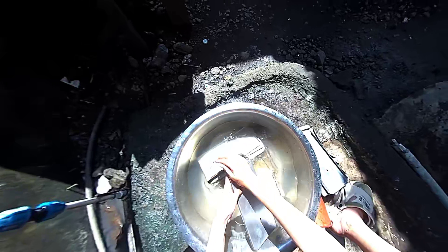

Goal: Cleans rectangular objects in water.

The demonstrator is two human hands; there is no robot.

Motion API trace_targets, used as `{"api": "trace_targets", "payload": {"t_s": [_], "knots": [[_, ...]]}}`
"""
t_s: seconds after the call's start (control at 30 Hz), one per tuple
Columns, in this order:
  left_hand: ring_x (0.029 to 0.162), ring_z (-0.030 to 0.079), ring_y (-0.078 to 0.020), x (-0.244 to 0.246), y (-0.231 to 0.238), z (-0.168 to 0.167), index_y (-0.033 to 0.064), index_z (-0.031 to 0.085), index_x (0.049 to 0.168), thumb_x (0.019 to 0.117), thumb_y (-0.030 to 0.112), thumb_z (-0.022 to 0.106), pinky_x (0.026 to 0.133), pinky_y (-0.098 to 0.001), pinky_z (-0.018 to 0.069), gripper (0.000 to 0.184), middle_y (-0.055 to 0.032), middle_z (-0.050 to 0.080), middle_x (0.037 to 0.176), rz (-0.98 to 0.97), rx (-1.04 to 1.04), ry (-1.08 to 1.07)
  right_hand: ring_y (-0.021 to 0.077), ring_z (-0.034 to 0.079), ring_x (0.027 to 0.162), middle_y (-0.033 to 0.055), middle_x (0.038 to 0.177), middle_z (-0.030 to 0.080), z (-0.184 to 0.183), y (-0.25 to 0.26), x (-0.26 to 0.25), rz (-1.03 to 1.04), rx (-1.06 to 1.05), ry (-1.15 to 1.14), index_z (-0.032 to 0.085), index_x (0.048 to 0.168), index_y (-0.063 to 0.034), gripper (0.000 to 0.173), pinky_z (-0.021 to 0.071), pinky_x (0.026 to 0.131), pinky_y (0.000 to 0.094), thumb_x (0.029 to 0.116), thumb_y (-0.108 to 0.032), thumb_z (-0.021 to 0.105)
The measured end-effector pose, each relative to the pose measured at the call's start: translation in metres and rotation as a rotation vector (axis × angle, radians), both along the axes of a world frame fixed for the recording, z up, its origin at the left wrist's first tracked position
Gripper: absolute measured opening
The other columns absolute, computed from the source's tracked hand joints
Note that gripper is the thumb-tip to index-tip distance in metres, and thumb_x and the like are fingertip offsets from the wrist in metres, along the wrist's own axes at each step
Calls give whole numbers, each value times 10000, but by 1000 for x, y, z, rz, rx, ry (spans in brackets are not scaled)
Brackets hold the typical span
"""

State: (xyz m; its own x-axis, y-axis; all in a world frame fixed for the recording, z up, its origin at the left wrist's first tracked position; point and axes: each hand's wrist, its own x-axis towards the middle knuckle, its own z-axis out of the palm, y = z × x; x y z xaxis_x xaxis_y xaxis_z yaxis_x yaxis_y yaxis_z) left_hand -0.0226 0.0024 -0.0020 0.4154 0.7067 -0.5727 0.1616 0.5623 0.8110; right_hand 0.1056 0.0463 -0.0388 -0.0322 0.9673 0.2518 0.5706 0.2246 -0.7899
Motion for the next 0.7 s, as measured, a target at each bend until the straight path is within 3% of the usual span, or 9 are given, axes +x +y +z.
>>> {"api": "trace_targets", "payload": {"t_s": [0.13, 0.23, 0.33, 0.4, 0.43, 0.5, 0.57, 0.63, 0.7], "knots": [[1528, 261, -290, -3, -8, 16, -112, 75, 1577, 942, -17, 562, 1236, -345, 238, 805, -327, 199, 1624, -107, 155, 220, 310, 718, 1004, 145, 1062, 752, 3, -9, 11, 92, 175, -65, 770, 1062, -48, 352, 572, 886, 439, 1042, -243, 478], [1453, 414, -274, 0, -6, 26, -96, 216, 1565, 966, -31, 537, 1199, -356, 323, 683, -296, 373, 1563, -175, 199, 259, 357, 707, 779, 191, 776, 704, 5, -7, 27, -15, -107, 5, 730, 811, 27, 489, 531, 716, 540, 1022, -297, 431], [1217, 608, -160, 2, -1, 19, -79, 401, 1486, 918, -65, 554, 1051, -287, 479, 588, -227, 576, 1381, -137, 168, 178, 147, 540, 582, 34, 572, 500, 4, 0, 26, -511, -293, 371, 577, 658, 8, 458, 457, 622, 352, 1038, -200, 428], [1157, 631, -150, 2, -5, 13, -84, 418, 1470, 918, -81, 547, 1013, -284, 501, 567, -221, 599, 1341, -108, 118, 147, 55, 525, 616, -13, 661, 516, 10, 8, 29, -905, -255, 734, 594, 821, -5, 350, 489, 652, 248, 1082, -147, 409], [1179, 623, -157, 3, -6, 10, -87, 398, 1481, 918, -87, 540, 1027, -289, 495, 581, -226, 585, 1361, -83, 104, 137, 69, 572, 766, 40, 813, 589, 18, 5, 29, -927, -187, 806, 635, 965, 47, 309, 500, 772, 261, 1071, -123, 399], [1213, 607, -167, 7, -6, 8, -106, 384, 1480, 920, -97, 527, 1051, -292, 479, 578, -240, 574, 1372, -17, 110, 136, 123, 646, 1057, 138, 1073, 696, 27, -19, 10, -679, -81, 686, 665, 1092, 95, 281, 505, 963, 290, 1007, -73, 457], [1105, 606, -83, 12, -8, 13, -146, 456, 1353, 925, -96, 495, 987, -223, 484, 433, -187, 617, 1214, 77, 166, 147, 304, 546, 1363, 204, 1338, 659, 25, -50, -10, -270, 10, 429, 739, 1151, 28, 297, 398, 1171, 415, 972, -111, 547], [1052, 601, -54, 15, -7, 17, -160, 479, 1289, 916, -106, 509, 952, -203, 485, 378, -167, 620, 1150, 104, 160, 129, 404, 472, 1411, 169, 1415, 623, 17, -50, -8, -87, 78, 186, 787, 1142, -155, 286, 313, 1192, 543, 1002, -237, 552], [1168, 578, -86, 16, -8, 18, -154, 397, 1405, 889, -106, 515, 1021, -219, 458, 531, -207, 578, 1302, 75, 92, 66, 344, 594, 1252, 136, 1284, 693, 10, -33, 2, -84, 103, 112, 799, 1054, -197, 294, 401, 1074, 539, 1024, -297, 524]]}}
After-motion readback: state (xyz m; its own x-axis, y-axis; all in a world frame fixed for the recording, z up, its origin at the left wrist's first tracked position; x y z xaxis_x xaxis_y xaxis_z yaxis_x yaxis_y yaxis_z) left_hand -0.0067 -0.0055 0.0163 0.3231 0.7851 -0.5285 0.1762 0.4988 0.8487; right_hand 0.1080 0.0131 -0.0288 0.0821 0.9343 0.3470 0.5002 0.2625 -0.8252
